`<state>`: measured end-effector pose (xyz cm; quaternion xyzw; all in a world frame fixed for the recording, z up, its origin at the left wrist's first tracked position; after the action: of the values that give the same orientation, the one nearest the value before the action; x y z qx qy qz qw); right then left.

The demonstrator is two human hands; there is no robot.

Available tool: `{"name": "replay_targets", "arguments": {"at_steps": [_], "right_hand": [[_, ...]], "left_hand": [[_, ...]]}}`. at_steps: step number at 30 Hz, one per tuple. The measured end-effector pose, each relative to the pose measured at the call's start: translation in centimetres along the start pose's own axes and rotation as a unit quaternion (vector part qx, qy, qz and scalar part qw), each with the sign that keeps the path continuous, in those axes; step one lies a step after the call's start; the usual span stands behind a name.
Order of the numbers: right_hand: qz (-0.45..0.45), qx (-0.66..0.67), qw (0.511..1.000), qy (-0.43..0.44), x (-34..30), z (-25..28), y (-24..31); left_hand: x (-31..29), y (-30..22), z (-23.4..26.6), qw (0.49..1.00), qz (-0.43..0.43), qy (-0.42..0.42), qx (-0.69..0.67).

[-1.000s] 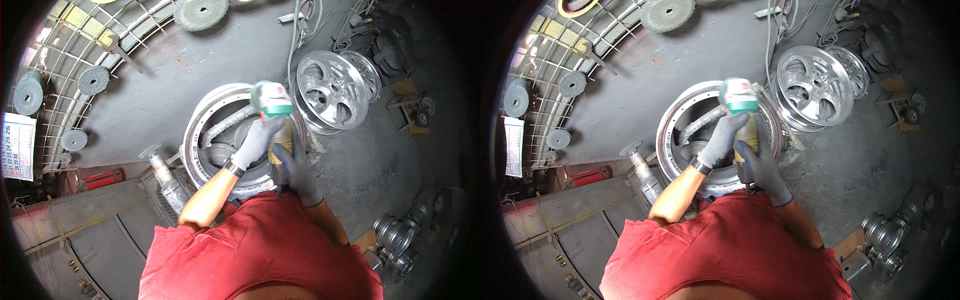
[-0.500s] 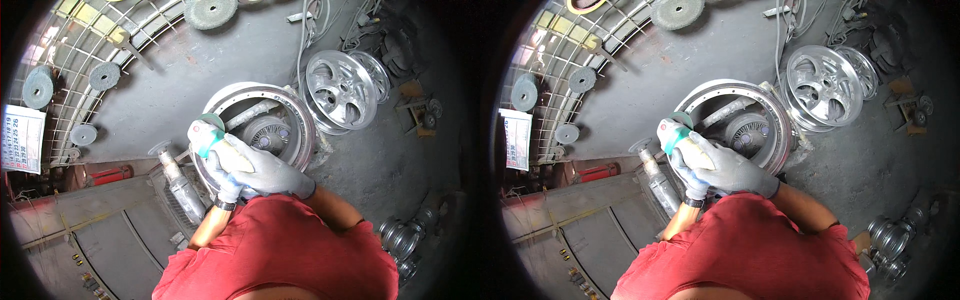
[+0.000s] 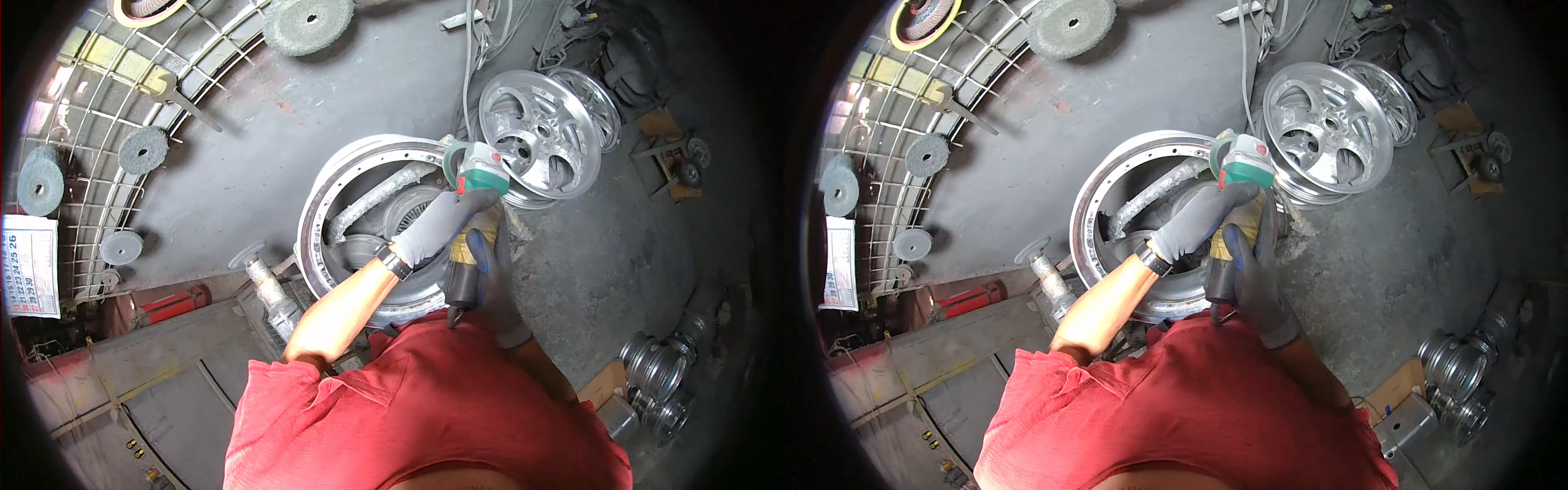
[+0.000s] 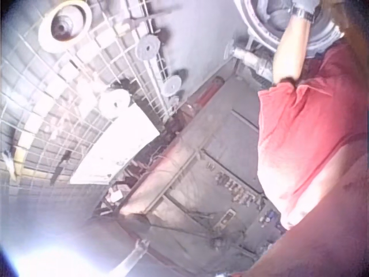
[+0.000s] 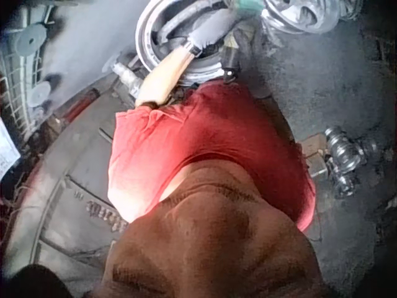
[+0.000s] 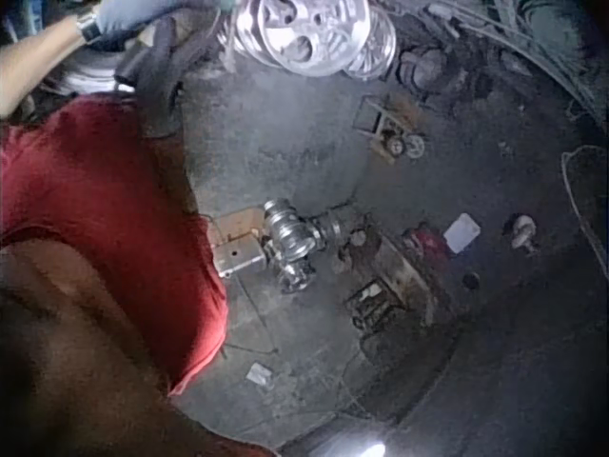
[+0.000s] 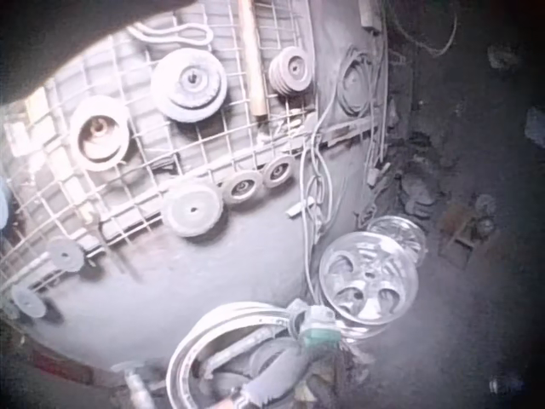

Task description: The person uses a handheld electric polisher to smooth and shine the surface of a silver car wheel. They systematically move the tool across the rim and spokes, rotating the wheel to access different areas.

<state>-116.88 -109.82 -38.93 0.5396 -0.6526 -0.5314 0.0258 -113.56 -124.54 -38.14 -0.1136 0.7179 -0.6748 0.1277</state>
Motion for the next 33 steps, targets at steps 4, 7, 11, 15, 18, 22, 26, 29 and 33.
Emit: {"name": "replay_targets", "arguments": {"at_steps": [4, 7, 11, 15, 18, 22, 26, 29, 33], "right_hand": [[-0.070, -0.043, 0.992, 0.099, 0.1, -2.4, 0.0], [0.147, -0.241, 0.948, 0.148, 2.2, -5.0, -1.1], [0.145, -0.401, 0.868, 0.254, 2.7, -6.8, -1.0], [0.091, -0.407, 0.876, 0.242, 2.6, -6.5, 0.3], [0.124, -0.349, 0.914, 0.165, 2.9, -4.4, 0.9], [0.193, -0.317, 0.928, 0.020, 3.1, 0.3, -0.1], [0.016, -0.108, 0.994, -0.032, 1.2, 3.8, -1.9], [-0.077, 0.068, 0.994, -0.028, -0.6, 5.3, -3.1], [0.064, 0.048, 0.995, -0.064, -2.0, 6.1, -2.6]], "left_hand": [[-3.0, 2.5, 2.2, 0.994, -0.003, -0.105, -0.027], [-8.5, 2.1, 4.4, 0.962, -0.085, -0.256, 0.045], [-15.4, 10.7, 4.3, 0.852, -0.144, -0.453, -0.219], [-14.4, 13.7, 5.0, 0.846, -0.162, -0.407, -0.304], [-8.9, 7.8, 4.0, 0.917, -0.162, -0.323, -0.171], [-2.9, 6.2, 0.9, 0.962, -0.091, -0.181, -0.184], [0.3, 6.8, -2.1, 0.997, -0.072, -0.012, -0.002], [0.7, 6.3, -4.1, 0.995, -0.030, 0.053, 0.080], [-2.6, 2.0, -2.6, 0.961, -0.037, -0.041, 0.271]]}}
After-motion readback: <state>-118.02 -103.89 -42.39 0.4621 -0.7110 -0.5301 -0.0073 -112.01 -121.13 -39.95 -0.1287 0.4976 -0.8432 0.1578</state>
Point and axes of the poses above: each hand's wrist, its own x-axis towards the middle knuckle, its own z-axis out of the back of the hand, y = z × x, the point moved 3 cm from there along x, towards the middle knuckle, and after that the axes turned 13 degrees about -z, right-handed, at the moved point
